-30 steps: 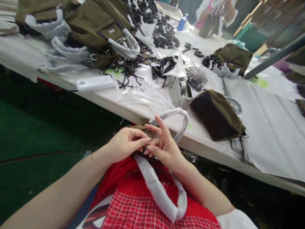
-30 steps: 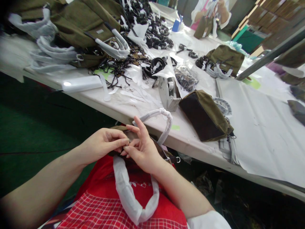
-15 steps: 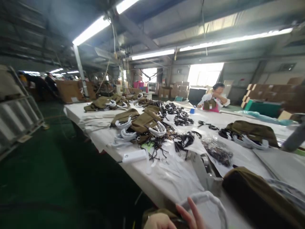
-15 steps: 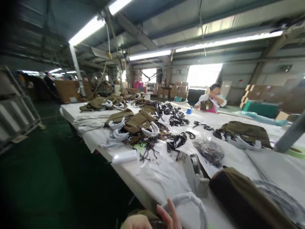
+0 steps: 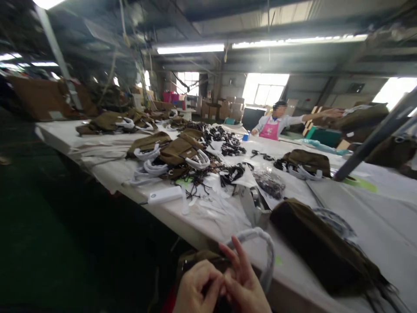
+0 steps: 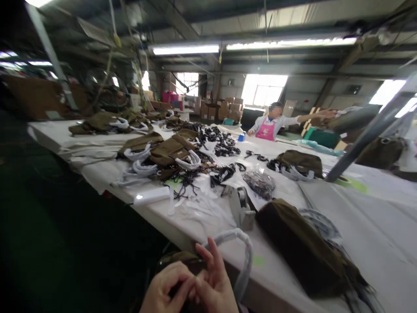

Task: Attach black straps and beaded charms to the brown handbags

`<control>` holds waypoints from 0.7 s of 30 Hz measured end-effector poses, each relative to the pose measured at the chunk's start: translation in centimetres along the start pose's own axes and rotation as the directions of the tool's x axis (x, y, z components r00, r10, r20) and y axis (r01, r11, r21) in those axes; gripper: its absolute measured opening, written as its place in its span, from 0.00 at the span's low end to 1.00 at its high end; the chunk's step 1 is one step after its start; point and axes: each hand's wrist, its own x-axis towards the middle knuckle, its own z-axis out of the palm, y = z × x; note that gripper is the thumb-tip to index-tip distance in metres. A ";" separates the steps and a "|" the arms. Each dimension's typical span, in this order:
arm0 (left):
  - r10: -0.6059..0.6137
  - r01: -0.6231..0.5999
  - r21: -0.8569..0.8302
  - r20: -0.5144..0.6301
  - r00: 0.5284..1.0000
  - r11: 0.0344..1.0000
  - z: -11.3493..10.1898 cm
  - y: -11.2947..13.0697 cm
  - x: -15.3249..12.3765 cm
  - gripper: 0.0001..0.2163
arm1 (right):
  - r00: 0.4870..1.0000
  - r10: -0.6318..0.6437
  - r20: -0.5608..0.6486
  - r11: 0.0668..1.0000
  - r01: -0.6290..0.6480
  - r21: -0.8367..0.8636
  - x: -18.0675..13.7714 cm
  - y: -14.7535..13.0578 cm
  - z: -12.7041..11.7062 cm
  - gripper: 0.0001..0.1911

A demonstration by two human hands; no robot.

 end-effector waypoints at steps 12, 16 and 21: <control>0.133 -0.149 0.253 0.077 0.988 0.956 -4.6 -0.9 1.2 0.11 | 0.977 -0.073 -0.201 0.662 -0.104 -0.742 -5.4 -8.6 -5.1 0.13; 0.117 -0.149 0.347 0.111 0.987 0.926 -5.4 -1.2 1.7 0.11 | 0.976 0.049 -0.211 0.551 -0.203 -0.809 -7.4 -8.6 -7.0 0.10; 0.111 -0.273 0.452 0.351 0.930 0.850 -5.8 -1.5 2.8 0.17 | 0.983 -0.044 -0.180 0.467 -0.139 -0.873 -8.6 -8.8 -8.0 0.14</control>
